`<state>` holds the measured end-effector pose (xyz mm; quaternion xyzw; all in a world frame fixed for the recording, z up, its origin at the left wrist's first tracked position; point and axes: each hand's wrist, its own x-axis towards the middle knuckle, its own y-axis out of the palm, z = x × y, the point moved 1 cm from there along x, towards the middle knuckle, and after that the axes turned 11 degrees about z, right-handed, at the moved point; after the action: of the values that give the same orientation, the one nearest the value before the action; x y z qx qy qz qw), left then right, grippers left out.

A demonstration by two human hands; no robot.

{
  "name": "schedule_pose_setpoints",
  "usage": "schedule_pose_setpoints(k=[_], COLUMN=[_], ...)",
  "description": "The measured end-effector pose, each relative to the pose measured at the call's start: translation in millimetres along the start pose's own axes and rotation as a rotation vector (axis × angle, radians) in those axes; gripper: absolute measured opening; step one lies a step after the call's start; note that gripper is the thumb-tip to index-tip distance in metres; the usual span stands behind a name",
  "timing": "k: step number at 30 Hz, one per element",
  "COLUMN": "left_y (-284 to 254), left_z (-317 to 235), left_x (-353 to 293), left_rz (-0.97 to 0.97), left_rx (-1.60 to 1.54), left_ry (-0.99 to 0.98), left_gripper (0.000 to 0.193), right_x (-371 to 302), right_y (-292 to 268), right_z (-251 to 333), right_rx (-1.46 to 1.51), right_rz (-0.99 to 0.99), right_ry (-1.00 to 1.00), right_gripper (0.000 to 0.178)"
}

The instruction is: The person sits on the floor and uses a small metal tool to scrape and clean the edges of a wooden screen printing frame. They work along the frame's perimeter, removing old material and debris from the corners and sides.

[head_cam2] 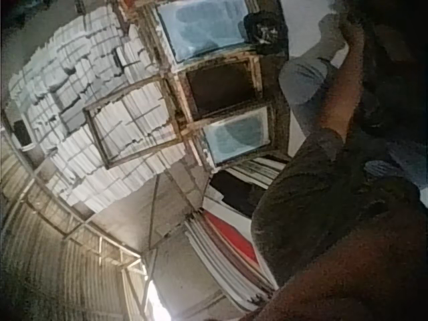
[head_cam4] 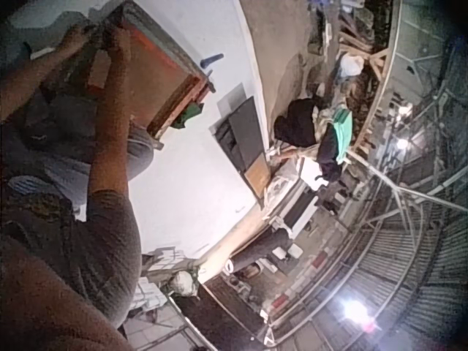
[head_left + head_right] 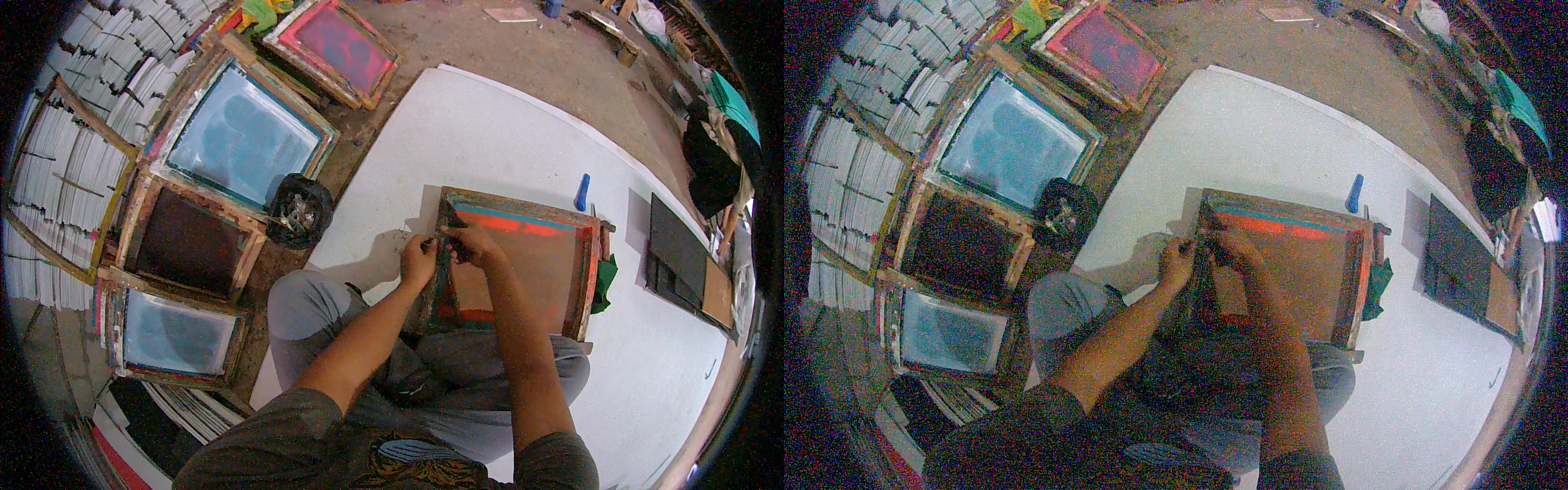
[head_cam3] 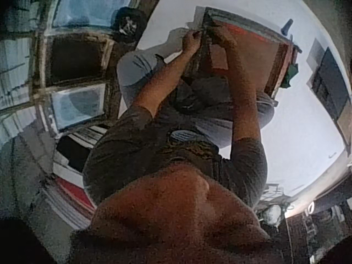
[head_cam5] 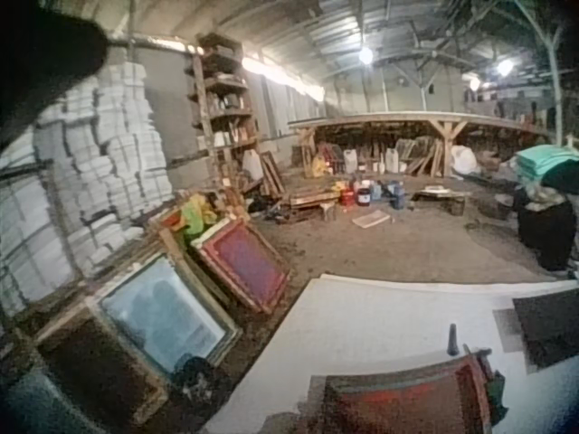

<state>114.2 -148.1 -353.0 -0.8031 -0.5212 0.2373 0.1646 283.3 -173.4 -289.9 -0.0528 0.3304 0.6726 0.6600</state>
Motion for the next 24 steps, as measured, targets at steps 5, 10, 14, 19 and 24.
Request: schedule_pose_setpoints(k=[5,10,14,19,24], left_y=[0.6,7.5,7.2,7.1,-10.7], left_z=[1.3,2.7,18.8,11.9,-3.0], left_x=[-1.4,0.6,5.1,4.8,16.9], left_rz=[-0.01,-0.002,-0.016,-0.011,-0.02], left_rx=[-0.029,-0.022,-0.021,-0.022,-0.191], left_ry=[0.067,0.044,0.059,0.052,-0.239], left_gripper=[0.027,0.026,0.024,0.027,0.042], right_x=[11.0,15.6,17.3,5.7,-2.5], right_y=[-23.3,-29.0,-15.8,-10.7,-6.9], right_z=[-0.6,3.1,6.8,-4.8,6.2], right_rx=[-0.254,-0.443,-0.726,-1.152,-1.232], right_rz=[-0.076,-0.07,-0.107,-0.366,-0.141], right_ry=[0.171,0.159,0.181,-0.068,0.015], right_gripper=[0.014,0.016,0.018,0.029,0.028])
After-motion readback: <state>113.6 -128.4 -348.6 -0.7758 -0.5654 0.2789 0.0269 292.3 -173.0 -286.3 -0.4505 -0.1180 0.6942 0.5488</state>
